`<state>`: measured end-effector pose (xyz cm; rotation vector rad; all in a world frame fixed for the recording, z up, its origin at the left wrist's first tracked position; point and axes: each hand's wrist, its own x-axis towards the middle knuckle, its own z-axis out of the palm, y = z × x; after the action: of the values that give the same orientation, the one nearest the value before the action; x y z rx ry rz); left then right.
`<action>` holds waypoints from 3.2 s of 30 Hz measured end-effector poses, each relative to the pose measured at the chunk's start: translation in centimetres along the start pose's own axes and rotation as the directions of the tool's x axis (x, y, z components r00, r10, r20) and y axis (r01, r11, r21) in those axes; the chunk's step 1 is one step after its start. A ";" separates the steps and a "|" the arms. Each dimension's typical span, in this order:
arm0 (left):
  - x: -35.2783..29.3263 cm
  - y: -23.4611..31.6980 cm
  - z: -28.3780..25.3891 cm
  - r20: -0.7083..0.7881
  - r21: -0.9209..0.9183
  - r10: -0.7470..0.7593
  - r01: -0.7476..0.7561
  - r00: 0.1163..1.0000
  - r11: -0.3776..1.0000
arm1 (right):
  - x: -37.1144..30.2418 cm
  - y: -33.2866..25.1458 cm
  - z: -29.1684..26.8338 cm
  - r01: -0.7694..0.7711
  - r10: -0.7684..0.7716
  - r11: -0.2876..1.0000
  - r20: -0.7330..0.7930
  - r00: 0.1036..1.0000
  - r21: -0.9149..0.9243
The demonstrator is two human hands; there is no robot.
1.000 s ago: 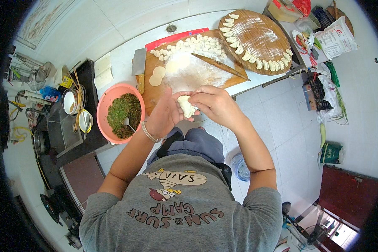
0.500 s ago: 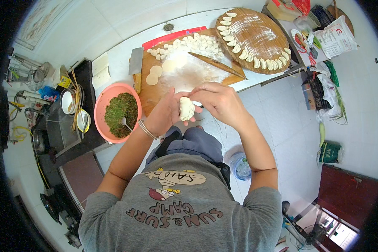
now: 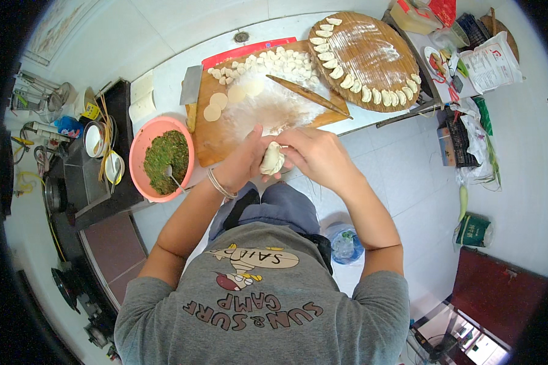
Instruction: The person prepares dumplings by scooping a green vegetable filling from a pink bowl onto round dough wrappers. They fold and pleat the edges of the dough to seal the filling inside, then place the finished dumplings onto a large wooden board. The process is repeated continuously throughout the video.
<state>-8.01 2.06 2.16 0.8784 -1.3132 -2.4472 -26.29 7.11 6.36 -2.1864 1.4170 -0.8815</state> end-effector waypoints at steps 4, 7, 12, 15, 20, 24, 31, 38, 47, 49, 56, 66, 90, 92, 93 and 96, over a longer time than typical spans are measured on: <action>-0.1 0.8 0.8 0.016 -0.089 -0.013 0.014 1.000 0.996 | 0.6 1.7 -0.9 0.273 -0.273 0.962 0.024 0.962 0.023; -0.7 1.2 0.8 0.034 -0.061 -0.007 0.009 0.999 0.998 | 1.0 1.7 -0.5 0.287 -0.289 0.957 0.053 0.956 0.031; -1.0 1.2 -1.0 0.083 0.005 -0.027 0.027 0.996 1.000 | 2.2 0.0 0.1 0.292 -0.289 0.956 0.091 0.953 -0.020; -1.0 1.8 -2.0 0.136 0.001 -0.028 0.028 0.990 1.000 | 2.7 -1.1 0.6 0.283 -0.271 0.950 0.105 0.957 -0.132; -1.2 2.9 -3.5 0.158 -0.050 -0.073 0.082 0.985 0.995 | 3.6 -1.5 2.4 0.251 -0.260 0.946 -0.018 0.965 -0.206; -0.7 3.3 -4.5 0.178 -0.074 -0.081 0.096 0.981 0.993 | 4.3 -1.5 2.6 0.205 -0.209 0.943 0.013 0.978 -0.262; 3.6 2.7 -4.8 0.101 -0.213 -0.012 0.034 0.995 0.976 | 4.2 1.3 2.5 -0.302 0.303 0.953 -0.076 0.950 0.024; 14.9 2.5 -0.1 -0.121 -0.128 -0.055 0.039 0.991 0.991 | 4.2 8.6 -1.5 -0.577 0.578 0.816 0.021 0.816 -0.020; 34.1 5.4 10.7 0.102 -0.127 -0.058 0.070 0.993 0.989 | -2.6 26.6 -13.9 -0.647 0.728 0.671 -0.158 0.667 0.362; 37.2 5.8 12.2 0.145 -0.108 -0.087 0.103 0.986 0.989 | -4.6 31.6 -15.6 -0.601 0.752 0.631 -0.197 0.629 0.490; 43.0 5.0 11.2 -0.029 0.026 -0.202 0.203 0.979 0.979 | -5.1 46.0 -23.8 -0.563 0.919 0.378 -0.226 0.323 0.735; 46.5 5.0 8.5 -0.154 -0.035 -0.269 0.267 0.951 0.963 | -4.1 57.0 -26.4 -0.612 0.590 0.787 -0.198 0.783 -0.077; 27.6 -3.7 -4.7 -0.591 -0.102 -0.030 -0.037 0.806 0.994 | 6.3 37.2 -11.2 -0.253 0.258 0.965 -0.075 0.963 0.071; 24.6 -7.6 -9.1 -0.757 0.091 0.034 0.055 0.653 0.994 | 7.6 31.3 -5.2 -0.285 0.277 0.937 0.066 0.959 0.201; 23.3 -9.6 -11.8 -0.804 0.225 0.117 0.116 0.583 0.967 | 8.0 30.2 -2.2 -0.218 0.194 0.943 0.116 0.974 0.251; 18.6 -12.0 -18.9 -0.837 0.542 0.412 0.445 0.360 0.713 | 8.2 27.8 6.1 -0.167 0.116 0.948 0.196 0.974 0.271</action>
<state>-10.53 -12.45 -22.93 2.0526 -1.5992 -0.7584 -38.24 -11.99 -12.95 -1.8720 1.2573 -0.7651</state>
